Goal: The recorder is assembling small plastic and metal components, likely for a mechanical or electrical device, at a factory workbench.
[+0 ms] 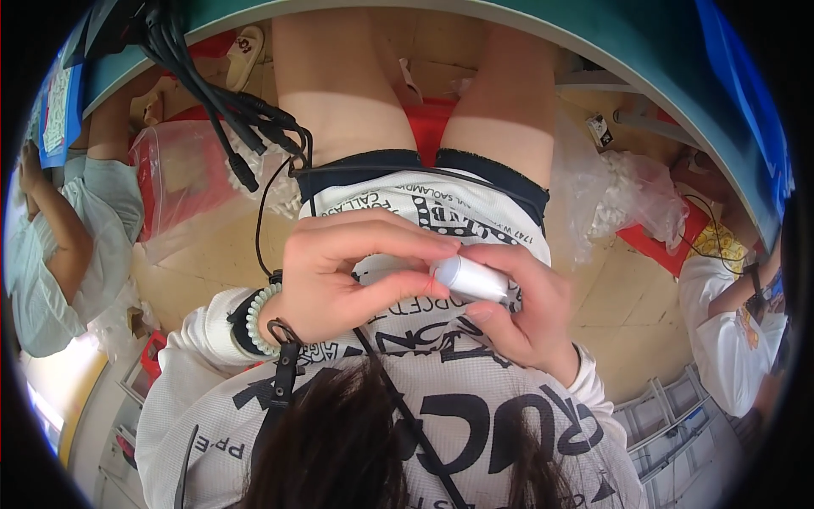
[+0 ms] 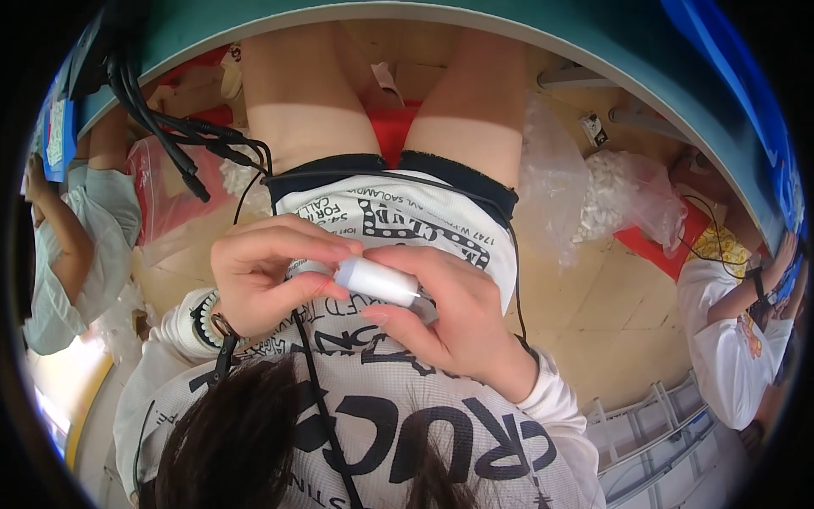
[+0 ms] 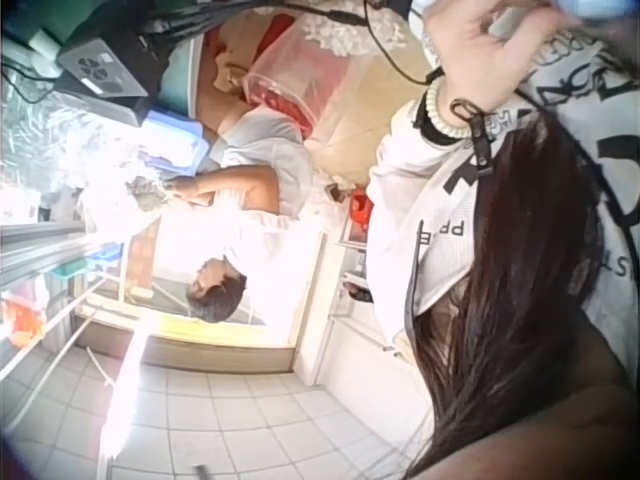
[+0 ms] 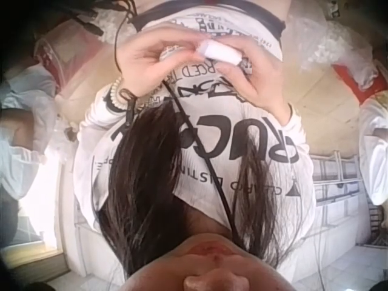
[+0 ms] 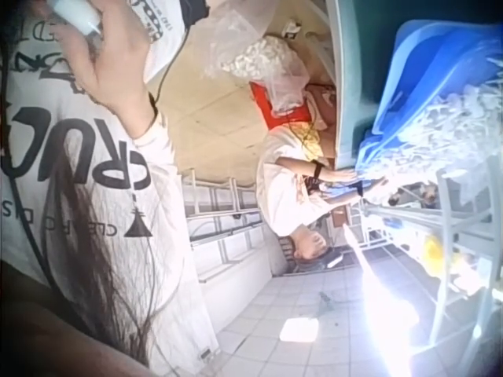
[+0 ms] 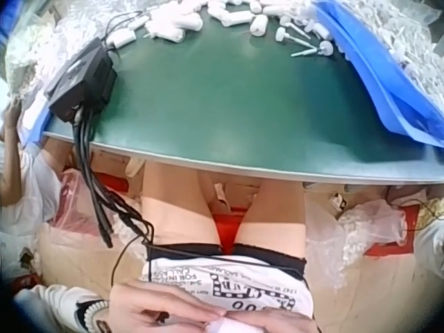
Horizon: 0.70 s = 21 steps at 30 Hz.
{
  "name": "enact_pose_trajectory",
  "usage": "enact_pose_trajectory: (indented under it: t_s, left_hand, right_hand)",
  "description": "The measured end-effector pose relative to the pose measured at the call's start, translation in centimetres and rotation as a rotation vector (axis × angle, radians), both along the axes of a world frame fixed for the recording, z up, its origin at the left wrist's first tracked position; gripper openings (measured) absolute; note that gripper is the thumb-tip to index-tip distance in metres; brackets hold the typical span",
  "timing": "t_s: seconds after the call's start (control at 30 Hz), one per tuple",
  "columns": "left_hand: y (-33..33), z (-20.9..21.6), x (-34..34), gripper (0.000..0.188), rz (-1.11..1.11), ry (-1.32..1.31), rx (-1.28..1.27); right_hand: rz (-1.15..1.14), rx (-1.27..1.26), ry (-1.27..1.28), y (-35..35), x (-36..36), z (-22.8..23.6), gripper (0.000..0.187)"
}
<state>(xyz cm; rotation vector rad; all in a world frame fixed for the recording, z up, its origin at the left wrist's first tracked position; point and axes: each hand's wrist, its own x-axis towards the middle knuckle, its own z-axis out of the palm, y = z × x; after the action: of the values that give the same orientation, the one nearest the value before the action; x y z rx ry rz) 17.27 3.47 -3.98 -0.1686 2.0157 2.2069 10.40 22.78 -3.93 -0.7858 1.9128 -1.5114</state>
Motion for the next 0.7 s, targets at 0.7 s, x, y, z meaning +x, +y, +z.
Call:
enact_pose_trajectory:
  t_s: [0.7]
  left_hand:
    - [-0.61, 0.35, -0.81, 0.026, -0.070, 0.115, -0.114]
  right_hand:
    - [0.002, 0.026, -0.028, 0.21, 0.26, 0.17, 0.027]
